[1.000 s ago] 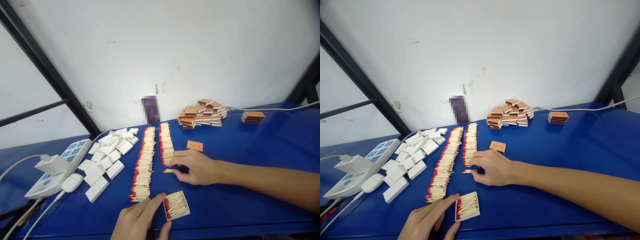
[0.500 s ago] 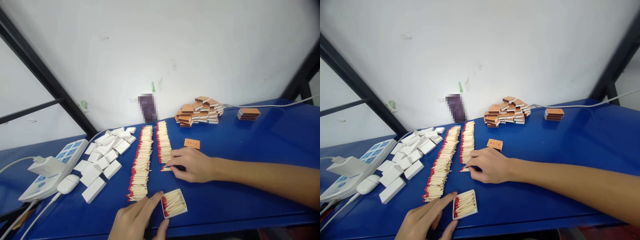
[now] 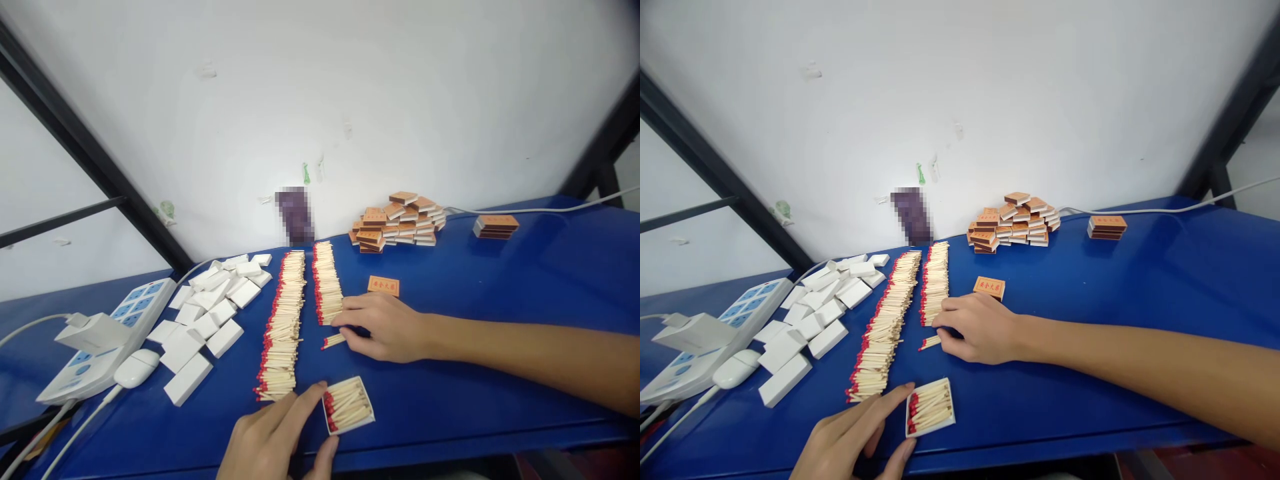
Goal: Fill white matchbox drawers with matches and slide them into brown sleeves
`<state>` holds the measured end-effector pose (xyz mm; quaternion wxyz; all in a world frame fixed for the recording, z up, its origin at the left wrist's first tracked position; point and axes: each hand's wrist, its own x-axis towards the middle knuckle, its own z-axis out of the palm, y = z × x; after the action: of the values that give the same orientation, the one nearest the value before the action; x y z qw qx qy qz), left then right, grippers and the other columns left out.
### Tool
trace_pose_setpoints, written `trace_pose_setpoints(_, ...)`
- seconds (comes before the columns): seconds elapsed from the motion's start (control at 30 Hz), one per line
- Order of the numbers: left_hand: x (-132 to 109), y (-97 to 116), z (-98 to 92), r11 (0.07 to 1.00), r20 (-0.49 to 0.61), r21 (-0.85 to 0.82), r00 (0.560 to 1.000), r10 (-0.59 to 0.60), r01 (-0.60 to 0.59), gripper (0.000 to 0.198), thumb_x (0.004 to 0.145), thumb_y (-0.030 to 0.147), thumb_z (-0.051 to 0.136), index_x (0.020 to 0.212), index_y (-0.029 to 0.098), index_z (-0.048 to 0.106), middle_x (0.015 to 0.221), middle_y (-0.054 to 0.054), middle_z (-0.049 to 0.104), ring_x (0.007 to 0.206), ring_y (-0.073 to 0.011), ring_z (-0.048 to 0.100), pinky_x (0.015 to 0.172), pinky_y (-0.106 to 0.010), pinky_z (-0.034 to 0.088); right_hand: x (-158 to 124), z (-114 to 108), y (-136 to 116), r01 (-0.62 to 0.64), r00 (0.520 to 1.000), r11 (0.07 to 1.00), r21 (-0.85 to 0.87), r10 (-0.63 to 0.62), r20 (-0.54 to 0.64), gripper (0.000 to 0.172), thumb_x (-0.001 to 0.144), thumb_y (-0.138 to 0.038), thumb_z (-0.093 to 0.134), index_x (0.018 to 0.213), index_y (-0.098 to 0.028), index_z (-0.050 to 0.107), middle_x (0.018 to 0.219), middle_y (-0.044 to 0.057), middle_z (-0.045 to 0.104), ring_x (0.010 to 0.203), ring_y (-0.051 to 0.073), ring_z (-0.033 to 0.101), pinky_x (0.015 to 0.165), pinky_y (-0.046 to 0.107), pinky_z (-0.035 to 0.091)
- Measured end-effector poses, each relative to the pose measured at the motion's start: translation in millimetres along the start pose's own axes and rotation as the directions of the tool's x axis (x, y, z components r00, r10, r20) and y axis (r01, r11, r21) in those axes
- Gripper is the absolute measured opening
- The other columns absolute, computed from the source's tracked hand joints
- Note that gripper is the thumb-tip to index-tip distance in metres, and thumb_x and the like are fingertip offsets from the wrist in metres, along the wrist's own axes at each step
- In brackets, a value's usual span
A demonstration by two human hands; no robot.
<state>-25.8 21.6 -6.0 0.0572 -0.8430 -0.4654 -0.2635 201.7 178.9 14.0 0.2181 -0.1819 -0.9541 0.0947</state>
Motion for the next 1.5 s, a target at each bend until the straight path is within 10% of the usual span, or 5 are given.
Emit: trace_pose_setpoints(1.5,0.5,4.7,0.7,1.0,-0.003,0.002,1.0,-0.021,0.021,0.038,0.095,0.032,0.061,0.131,0.019,0.056,0.078,0.0,0.07,0.069,-0.0143,0.072,0.063,-0.022,0.06,-2.2,1.4,3.3,0.104,0.994,0.99,0.094,-0.099,-0.051,0.024,0.094,-0.018,0.05,0.094,-0.015,0.074,0.081,0.003,0.064,0.066,0.012,0.055,0.059,0.026,0.036)
